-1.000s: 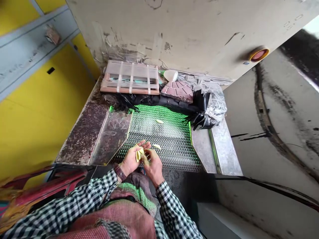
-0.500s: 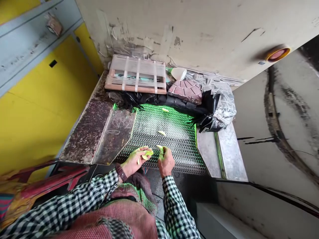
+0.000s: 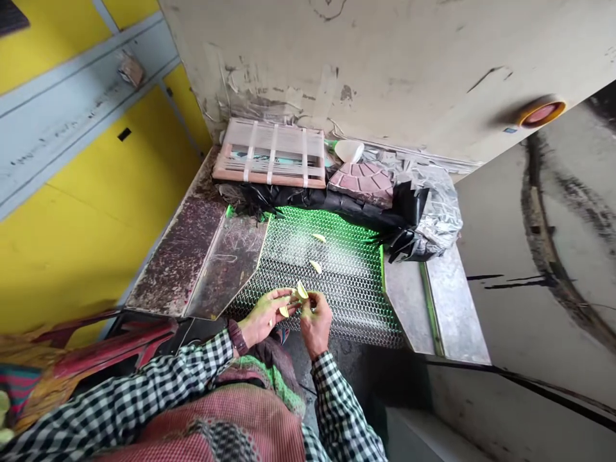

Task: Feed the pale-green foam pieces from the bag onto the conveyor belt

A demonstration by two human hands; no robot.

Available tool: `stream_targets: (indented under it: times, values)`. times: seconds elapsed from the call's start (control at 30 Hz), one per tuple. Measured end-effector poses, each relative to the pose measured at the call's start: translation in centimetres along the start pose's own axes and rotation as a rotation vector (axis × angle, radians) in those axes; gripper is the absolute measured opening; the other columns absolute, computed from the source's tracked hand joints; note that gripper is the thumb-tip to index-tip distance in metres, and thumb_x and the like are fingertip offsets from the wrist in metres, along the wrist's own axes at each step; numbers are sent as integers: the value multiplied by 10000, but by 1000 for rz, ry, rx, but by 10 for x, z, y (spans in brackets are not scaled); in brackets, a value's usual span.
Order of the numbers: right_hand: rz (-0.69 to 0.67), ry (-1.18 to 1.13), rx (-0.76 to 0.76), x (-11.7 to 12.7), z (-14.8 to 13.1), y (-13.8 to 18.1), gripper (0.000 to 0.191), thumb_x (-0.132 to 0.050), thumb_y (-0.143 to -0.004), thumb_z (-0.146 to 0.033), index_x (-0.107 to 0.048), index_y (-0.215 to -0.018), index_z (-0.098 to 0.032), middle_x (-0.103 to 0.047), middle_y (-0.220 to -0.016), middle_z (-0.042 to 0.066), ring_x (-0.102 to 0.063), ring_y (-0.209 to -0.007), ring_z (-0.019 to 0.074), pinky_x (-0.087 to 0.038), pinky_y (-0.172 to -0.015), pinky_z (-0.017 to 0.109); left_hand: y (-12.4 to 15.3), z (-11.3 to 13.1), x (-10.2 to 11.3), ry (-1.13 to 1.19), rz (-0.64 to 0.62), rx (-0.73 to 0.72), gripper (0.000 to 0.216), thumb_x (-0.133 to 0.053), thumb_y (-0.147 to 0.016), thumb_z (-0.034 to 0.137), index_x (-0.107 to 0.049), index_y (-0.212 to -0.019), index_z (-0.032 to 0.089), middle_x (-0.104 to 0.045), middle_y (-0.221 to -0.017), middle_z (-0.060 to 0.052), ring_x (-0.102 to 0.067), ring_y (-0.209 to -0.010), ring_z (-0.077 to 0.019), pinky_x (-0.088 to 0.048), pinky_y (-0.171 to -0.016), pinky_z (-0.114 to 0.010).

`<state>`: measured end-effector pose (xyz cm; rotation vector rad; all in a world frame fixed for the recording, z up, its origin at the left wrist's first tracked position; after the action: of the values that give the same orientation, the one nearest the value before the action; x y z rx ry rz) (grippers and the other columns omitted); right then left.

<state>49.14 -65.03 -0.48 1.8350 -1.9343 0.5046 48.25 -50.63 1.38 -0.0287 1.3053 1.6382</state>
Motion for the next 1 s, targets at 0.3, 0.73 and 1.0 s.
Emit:
stream_targets:
  times: [0.3,0.73,1.0]
  values:
    - [-81,511,468,9,22,-10,248,-414,-1053,-239,-650,-978,-226,-689,-1029,80,-601,-925,215,-445,-770,320,6,-1,9,25,80,60,192,-591,-907,30,-598,-1076,121,-746,-984,-157,-758,-845,-203,-588,-835,-331]
    - [-162,621,510,-24,-11,-123,341,-449,-943,-108,-654,-1203,-187,-639,-1199,139,-553,-972,268,-456,-713,365,17,-7,28,84,56,69,214,-604,-903,86,-612,-1112,134,-752,-1026,-156,-756,-883,-205,-595,-822,-323]
    - [-111,410,421,-34,-51,-130,225,-489,-972,-236,-675,-1091,-190,-679,-1053,115,-614,-924,254,-499,-770,390,21,29,47,203,25,16,327,-605,-826,75,-639,-1143,149,-729,-1150,-163,-728,-1030,-233,-569,-939,-377]
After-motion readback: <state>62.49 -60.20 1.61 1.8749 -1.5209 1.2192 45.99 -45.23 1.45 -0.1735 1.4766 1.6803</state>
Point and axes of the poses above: each hand's wrist, its own y-axis away from the middle knuckle, its own x-axis out of the back of the hand, z = x × y, the point moved 1 cm from there along -y, towards the middle knuckle
